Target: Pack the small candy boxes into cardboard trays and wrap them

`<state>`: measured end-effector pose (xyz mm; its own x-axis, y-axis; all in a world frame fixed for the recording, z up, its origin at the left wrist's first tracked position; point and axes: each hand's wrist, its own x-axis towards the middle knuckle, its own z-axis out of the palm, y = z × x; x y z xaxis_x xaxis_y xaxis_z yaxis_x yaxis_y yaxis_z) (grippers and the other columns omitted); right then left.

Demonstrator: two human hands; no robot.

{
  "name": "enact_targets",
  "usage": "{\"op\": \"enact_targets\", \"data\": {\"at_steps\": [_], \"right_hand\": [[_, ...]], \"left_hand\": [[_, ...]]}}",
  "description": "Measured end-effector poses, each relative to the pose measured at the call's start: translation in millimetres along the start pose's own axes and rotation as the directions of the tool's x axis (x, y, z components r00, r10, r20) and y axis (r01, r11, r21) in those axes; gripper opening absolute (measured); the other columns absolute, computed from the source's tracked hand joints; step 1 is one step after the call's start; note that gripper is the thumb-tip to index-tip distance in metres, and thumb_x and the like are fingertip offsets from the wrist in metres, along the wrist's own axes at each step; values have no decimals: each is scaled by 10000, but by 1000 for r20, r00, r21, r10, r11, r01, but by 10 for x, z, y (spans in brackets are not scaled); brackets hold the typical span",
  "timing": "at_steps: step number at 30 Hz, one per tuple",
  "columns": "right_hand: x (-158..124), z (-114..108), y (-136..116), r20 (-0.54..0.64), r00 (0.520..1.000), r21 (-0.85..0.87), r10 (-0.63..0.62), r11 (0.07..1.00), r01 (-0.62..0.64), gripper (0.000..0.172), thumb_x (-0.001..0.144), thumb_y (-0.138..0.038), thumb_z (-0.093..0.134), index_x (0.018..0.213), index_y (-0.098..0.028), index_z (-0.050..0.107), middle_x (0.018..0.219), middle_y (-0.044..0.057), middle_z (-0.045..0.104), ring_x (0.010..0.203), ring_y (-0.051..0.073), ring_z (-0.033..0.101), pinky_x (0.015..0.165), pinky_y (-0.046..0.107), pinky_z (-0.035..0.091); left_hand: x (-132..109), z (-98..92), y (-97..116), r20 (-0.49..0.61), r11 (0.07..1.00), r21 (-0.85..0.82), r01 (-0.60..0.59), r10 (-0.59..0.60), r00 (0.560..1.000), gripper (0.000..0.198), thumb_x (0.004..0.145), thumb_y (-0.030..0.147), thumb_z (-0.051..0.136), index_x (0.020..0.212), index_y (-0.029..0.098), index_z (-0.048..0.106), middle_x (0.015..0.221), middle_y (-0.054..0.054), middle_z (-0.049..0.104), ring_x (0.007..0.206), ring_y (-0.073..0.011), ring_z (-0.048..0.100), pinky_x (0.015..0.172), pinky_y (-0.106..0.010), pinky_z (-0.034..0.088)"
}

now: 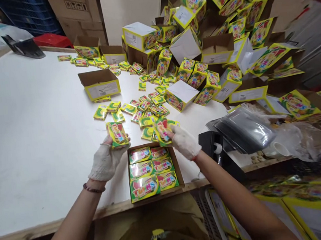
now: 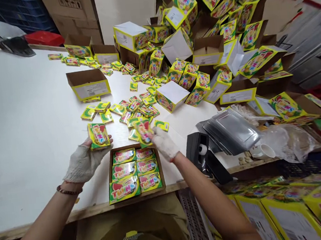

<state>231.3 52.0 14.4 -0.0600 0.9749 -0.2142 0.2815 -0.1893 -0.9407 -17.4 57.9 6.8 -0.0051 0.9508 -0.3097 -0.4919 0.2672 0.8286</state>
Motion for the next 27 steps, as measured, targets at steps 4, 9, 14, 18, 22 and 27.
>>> {"op": "enact_targets", "data": {"at_steps": [4,9,14,18,22,27], "right_hand": [[4,518,-246,253,968,362,-4,928,-90,409,909,-495,524,1214,-226,484,1013,69,684,856,209,654,720,335,545],[84,418,-210,394,918,55,37,996,-64,299,838,-329,646,1086,-190,555,963,19,669,833,173,618,756,303,523],[84,506,-18,488,868,-325,94,942,81,154,793,-162,624,942,-166,659,887,-5,659,844,149,588,800,266,477],[-59,644,93,287,958,-208,-26,974,89,223,846,-208,553,1030,-176,675,977,10,676,905,151,596,856,280,479],[-274,691,192,-18,990,-168,141,976,-142,306,858,-268,536,1132,-188,644,977,22,682,908,176,615,862,318,504],[-558,795,336,96,995,-251,-17,967,41,420,879,-166,449,1276,-176,588,1265,94,630,1192,210,567,1087,379,405]], "left_hand": [[-287,152,-199,196,972,220,-85,41,980,401,802,419,647,1123,179,656,1114,-80,701,1024,-241,650,904,-397,556],[-395,-164,-336,-71,807,533,-254,343,937,501,843,548,585,1142,153,662,1097,-97,698,998,-244,650,920,-404,526],[-424,-215,-480,26,788,539,-296,336,941,588,889,602,489,1256,160,615,1339,-134,626,1221,-274,587,1078,-439,441],[-425,-173,-581,141,689,637,-346,338,931,524,928,554,430,1207,163,637,1253,-130,666,1164,-263,613,1043,-442,475],[-437,-224,-651,365,310,797,-518,436,823,354,936,397,432,1083,198,685,1119,-108,694,1233,-296,552,1115,-522,393],[-544,-171,-701,509,131,779,-614,440,740,266,934,268,431,927,204,689,916,-82,695,1082,-253,599,1086,-477,426]]}}
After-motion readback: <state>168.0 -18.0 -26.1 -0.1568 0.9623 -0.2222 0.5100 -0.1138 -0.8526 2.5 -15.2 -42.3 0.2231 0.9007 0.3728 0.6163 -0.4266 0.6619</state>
